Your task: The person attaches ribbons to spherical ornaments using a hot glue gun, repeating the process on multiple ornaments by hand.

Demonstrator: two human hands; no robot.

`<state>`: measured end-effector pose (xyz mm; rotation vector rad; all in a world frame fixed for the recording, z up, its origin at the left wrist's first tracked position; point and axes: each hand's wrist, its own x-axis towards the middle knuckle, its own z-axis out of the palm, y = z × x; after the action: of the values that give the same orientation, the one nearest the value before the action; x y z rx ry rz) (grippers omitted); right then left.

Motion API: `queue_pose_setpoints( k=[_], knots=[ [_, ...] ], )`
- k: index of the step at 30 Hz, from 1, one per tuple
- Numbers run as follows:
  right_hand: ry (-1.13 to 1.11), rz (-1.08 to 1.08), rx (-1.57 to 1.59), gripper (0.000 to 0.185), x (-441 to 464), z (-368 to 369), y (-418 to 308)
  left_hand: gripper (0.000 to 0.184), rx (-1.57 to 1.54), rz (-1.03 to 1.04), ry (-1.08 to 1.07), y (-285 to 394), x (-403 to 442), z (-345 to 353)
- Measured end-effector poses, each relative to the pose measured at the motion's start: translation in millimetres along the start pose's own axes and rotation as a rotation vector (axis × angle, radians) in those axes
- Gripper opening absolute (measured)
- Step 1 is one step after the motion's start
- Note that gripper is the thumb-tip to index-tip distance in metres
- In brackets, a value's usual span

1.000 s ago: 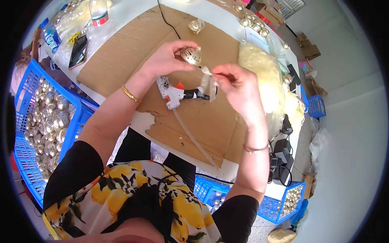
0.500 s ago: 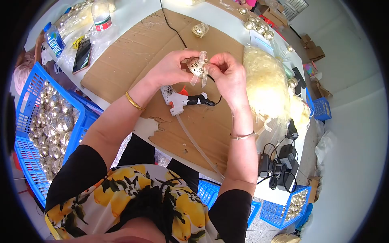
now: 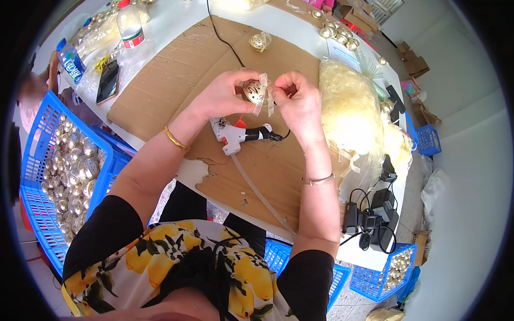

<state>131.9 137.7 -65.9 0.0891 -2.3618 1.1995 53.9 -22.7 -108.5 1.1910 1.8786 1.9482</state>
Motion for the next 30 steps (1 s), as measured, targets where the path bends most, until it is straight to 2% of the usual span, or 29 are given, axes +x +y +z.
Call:
queue_pose_setpoints(
  k=[6,9,11,15,17,24,27,29,30],
  knots=[
    [0.030,0.039,-0.004,0.010,-2,0,2,0.052,0.038,0.021,0.015,-3,1,0],
    [0.078,-0.020,-0.147,0.012,-3,-4,0,0.053,0.054,0.001,0.009,-4,1,0],
    [0.134,-0.196,-0.248,0.015,-3,-5,1,0.053,0.065,-0.020,-0.001,-5,0,1],
    [0.126,-0.205,-0.266,0.015,-3,-1,6,0.053,0.059,0.004,-0.005,-7,1,2],
    [0.147,-0.338,-0.341,0.014,-1,1,14,0.053,0.069,0.009,-0.007,-8,1,2],
    [0.176,-0.274,-0.312,0.013,-3,4,4,0.049,0.098,-0.011,0.024,-1,1,2],
    [0.271,-0.311,-0.157,0.010,0,-1,2,0.049,0.129,0.006,0.091,-5,3,0],
    [0.304,-0.515,-0.283,0.015,2,-2,12,0.050,0.177,0.034,0.144,-8,4,-1],
    [0.302,-0.519,-0.280,0.015,1,0,13,0.050,0.178,0.029,0.177,-8,4,0]
  ],
)
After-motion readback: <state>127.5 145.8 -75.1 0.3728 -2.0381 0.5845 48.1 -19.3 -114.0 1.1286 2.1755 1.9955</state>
